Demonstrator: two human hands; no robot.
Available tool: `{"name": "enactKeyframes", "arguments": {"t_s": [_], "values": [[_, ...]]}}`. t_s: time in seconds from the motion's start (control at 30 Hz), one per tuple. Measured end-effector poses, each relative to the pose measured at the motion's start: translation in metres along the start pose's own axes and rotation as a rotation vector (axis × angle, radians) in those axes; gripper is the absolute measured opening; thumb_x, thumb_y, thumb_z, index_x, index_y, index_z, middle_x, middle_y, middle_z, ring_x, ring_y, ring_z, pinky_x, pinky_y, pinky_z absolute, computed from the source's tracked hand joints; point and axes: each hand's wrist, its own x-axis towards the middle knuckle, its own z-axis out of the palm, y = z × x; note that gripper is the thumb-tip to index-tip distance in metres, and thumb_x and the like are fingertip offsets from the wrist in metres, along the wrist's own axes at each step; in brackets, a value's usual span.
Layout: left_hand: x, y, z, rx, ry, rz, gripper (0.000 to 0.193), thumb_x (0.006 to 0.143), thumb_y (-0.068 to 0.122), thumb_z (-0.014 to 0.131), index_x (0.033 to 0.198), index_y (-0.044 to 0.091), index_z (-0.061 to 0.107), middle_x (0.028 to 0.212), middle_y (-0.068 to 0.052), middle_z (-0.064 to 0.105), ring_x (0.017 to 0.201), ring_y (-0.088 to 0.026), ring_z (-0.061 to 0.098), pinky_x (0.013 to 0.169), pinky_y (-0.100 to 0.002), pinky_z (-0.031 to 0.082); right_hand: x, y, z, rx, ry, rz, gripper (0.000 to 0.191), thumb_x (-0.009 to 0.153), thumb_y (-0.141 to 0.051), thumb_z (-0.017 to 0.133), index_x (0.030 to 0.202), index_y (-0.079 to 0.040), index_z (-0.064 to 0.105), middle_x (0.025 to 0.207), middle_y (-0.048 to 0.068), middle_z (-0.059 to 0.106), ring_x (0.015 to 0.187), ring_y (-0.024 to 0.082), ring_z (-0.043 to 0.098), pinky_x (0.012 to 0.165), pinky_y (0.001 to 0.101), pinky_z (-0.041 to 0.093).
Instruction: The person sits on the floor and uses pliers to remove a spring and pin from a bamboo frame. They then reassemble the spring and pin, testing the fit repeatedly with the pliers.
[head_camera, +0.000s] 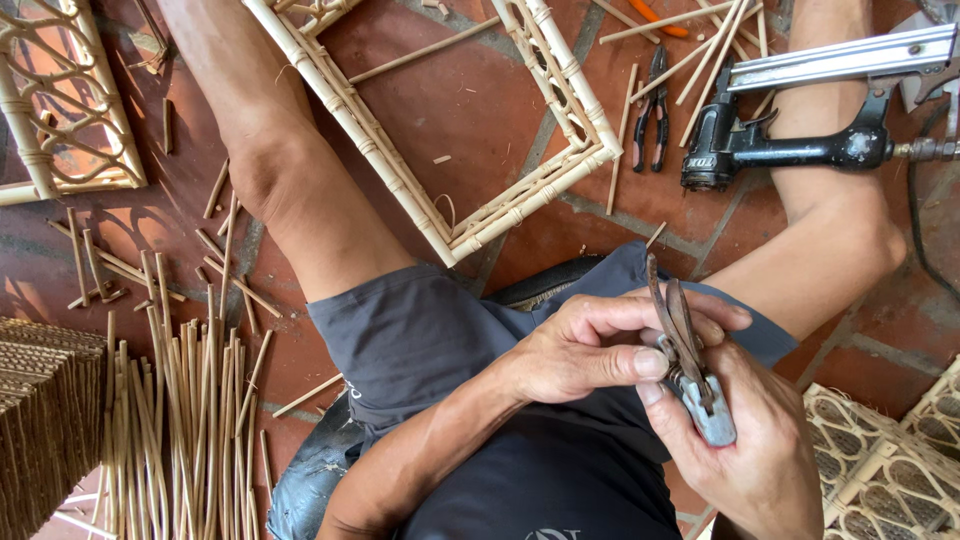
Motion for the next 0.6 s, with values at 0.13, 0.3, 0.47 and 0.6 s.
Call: {"name": "enactKeyframes", "arguments": {"t_s": [0.13, 0.3, 0.47, 0.6], "values": [[0.002, -0.001, -0.005, 0.027, -0.011, 0.025, 0.036, 0.115, 0.032, 0.066, 0.135, 0.002, 0.064, 0.148, -0.012, 0.05, 0.139, -0.02, 0.047, 0.122, -0.037, 0.037, 0.0, 0.005, 0.001, -0.017, -0.024, 0.054, 0.039, 0.083, -0.016, 0.078, 0.116, 0.0, 0.066, 0.089, 0.012, 0.072, 0.077, 0.027, 0.074, 0.067, 0.0367, 0.055], [-0.003, -0.004, -0.011, 0.016, 0.03, 0.007, 0.033, 0.116, 0.027, 0.066, 0.133, 0.0, 0.064, 0.147, -0.014, 0.054, 0.137, -0.02, 0.049, 0.122, -0.036, 0.039, -0.003, 0.02, 0.007, 0.057, -0.002, -0.037, 0.04, 0.086, -0.02, 0.077, 0.117, -0.001, 0.063, 0.095, 0.011, 0.073, 0.082, 0.023, 0.075, 0.069, 0.0347, 0.057], [-0.017, -0.009, -0.029, 0.043, 0.26, -0.065, 0.04, 0.108, 0.021, 0.065, 0.141, -0.001, 0.061, 0.149, -0.017, 0.059, 0.131, -0.024, 0.06, 0.117, -0.041, 0.048, 0.019, 0.048, 0.049, 0.337, -0.169, 0.253, 0.048, 0.081, -0.028, 0.081, 0.12, -0.002, 0.069, 0.068, 0.006, 0.066, 0.051, 0.017, 0.062, 0.046, 0.0335, 0.049], [-0.032, -0.028, -0.037, -0.197, 0.502, 0.043, 0.03, 0.108, 0.017, 0.061, 0.131, -0.003, 0.062, 0.142, -0.018, 0.063, 0.121, -0.024, 0.065, 0.108, -0.042, 0.053, 0.038, 0.073, 0.065, 0.372, -0.367, 0.015, 0.057, 0.087, -0.035, 0.075, 0.134, -0.003, 0.067, 0.069, 0.004, 0.067, 0.057, 0.013, 0.064, 0.053, 0.028, 0.052]]}}
